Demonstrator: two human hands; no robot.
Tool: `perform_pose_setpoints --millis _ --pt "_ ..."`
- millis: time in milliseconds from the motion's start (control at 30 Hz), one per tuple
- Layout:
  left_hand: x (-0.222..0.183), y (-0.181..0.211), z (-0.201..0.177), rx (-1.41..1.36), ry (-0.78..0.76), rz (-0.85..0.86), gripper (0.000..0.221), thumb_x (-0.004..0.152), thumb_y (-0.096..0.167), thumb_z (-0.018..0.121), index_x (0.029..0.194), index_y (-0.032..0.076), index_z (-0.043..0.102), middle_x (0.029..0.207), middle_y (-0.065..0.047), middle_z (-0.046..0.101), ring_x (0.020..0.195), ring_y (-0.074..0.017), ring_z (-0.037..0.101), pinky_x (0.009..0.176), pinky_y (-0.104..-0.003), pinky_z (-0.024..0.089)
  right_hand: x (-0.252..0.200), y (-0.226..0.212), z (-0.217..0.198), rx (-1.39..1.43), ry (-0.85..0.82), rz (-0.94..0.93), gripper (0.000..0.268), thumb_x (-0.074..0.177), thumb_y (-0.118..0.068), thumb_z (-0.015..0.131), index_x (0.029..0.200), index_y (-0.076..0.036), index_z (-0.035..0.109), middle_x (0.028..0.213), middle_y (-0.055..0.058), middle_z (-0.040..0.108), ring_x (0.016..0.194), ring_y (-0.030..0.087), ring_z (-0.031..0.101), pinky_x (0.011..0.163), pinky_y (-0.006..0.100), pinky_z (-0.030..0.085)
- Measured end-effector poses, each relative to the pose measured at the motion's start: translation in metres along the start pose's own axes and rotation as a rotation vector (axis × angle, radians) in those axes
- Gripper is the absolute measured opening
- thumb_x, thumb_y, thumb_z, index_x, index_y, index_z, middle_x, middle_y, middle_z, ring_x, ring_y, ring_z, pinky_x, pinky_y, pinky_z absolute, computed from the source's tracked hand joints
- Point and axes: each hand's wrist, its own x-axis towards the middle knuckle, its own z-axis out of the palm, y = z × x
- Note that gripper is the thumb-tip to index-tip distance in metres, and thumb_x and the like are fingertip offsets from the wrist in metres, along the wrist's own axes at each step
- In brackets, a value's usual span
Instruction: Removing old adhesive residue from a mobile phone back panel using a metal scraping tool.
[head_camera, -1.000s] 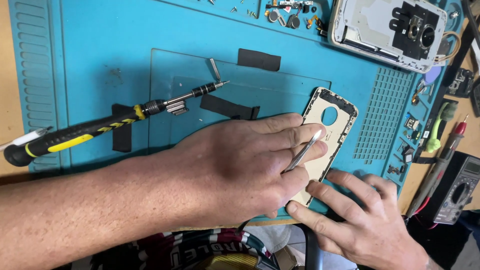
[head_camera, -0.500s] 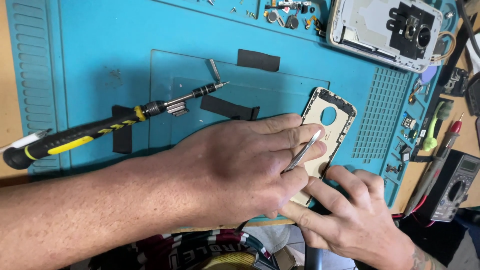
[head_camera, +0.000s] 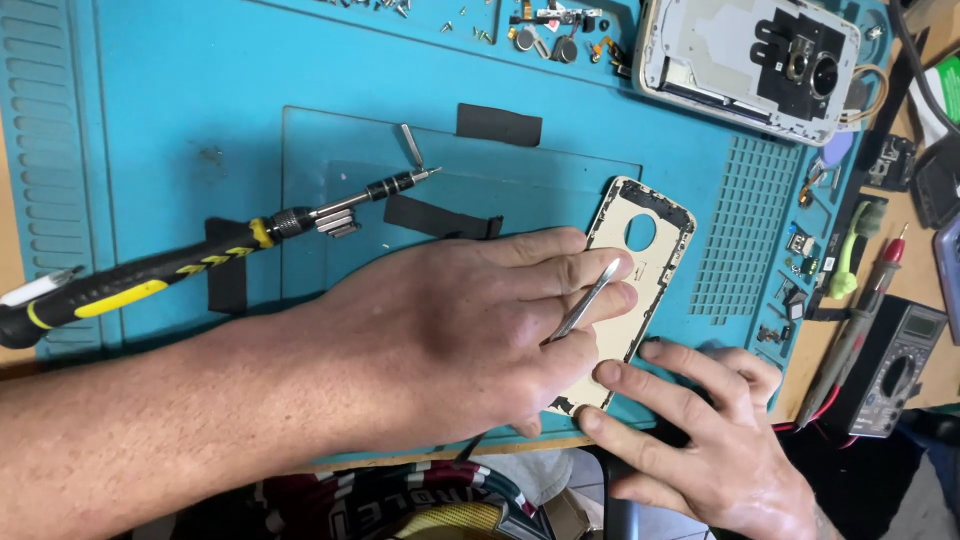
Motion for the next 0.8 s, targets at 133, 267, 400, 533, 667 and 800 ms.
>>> perform_pose_setpoints --millis 133,267,400,533,667,800 --pt "0.003 0.002 -0.002 -0.010 -0.019 -0.023 0.076 0.087 0.018 0.091 0.147 -0.013 0.058 0.160 -0.027 0.064 0.157 -0.0388 0.055 0.135 -0.052 0.044 0.006 -0.007 0.001 -0.038 0.024 0.021 0.051 0.114 -0.065 0.040 0.148 -0.042 0.070 0.158 -0.002 0.063 0.143 0.033 0.060 0.098 0.050 0.037" --pt "0.003 0.002 -0.001 -0.018 -0.006 -0.035 0.076 0.088 0.018 0.092 0.148 -0.013 0.056 0.161 -0.029 0.061 0.157 -0.0425 0.055 0.134 -0.053 0.044 0.011 -0.008 0.003 -0.142 0.070 -0.020 0.042 0.117 -0.056 0.042 0.146 -0.045 0.071 0.152 -0.001 0.065 0.133 0.034 0.063 0.096 0.052 0.038" --pt "0.002 0.000 0.001 -0.019 0.012 0.024 0.082 0.078 0.021 0.099 0.141 -0.014 0.060 0.157 -0.030 0.065 0.157 -0.0434 0.055 0.137 -0.057 0.041 0.014 -0.007 0.002 -0.188 0.073 -0.027 0.034 0.115 -0.051 0.051 0.143 -0.049 0.071 0.149 -0.003 0.064 0.130 0.031 0.063 0.096 0.053 0.038" --pt "0.003 0.000 0.001 -0.022 -0.003 0.026 0.074 0.079 0.021 0.098 0.135 -0.013 0.064 0.156 -0.030 0.065 0.157 -0.0439 0.054 0.137 -0.058 0.041 0.016 -0.008 0.003 -0.191 0.056 -0.002 0.031 0.112 -0.045 0.054 0.138 -0.052 0.070 0.148 -0.003 0.063 0.128 0.029 0.063 0.094 0.053 0.038" --pt "0.002 -0.001 0.001 -0.005 0.037 0.038 0.075 0.080 0.017 0.099 0.137 -0.015 0.062 0.154 -0.030 0.067 0.156 -0.0437 0.056 0.136 -0.057 0.042 0.014 -0.005 0.009 -0.202 0.077 -0.015 0.036 0.111 -0.039 0.051 0.140 -0.052 0.069 0.147 -0.003 0.064 0.126 0.030 0.064 0.094 0.053 0.036" --pt "0.004 0.002 -0.002 -0.062 0.019 0.002 0.063 0.083 0.011 0.095 0.131 -0.015 0.063 0.155 -0.028 0.066 0.156 -0.0454 0.056 0.135 -0.057 0.044 0.015 -0.007 0.010 -0.218 0.093 -0.012 0.040 0.108 -0.037 0.054 0.142 -0.052 0.067 0.146 -0.003 0.065 0.126 0.031 0.064 0.093 0.052 0.036"
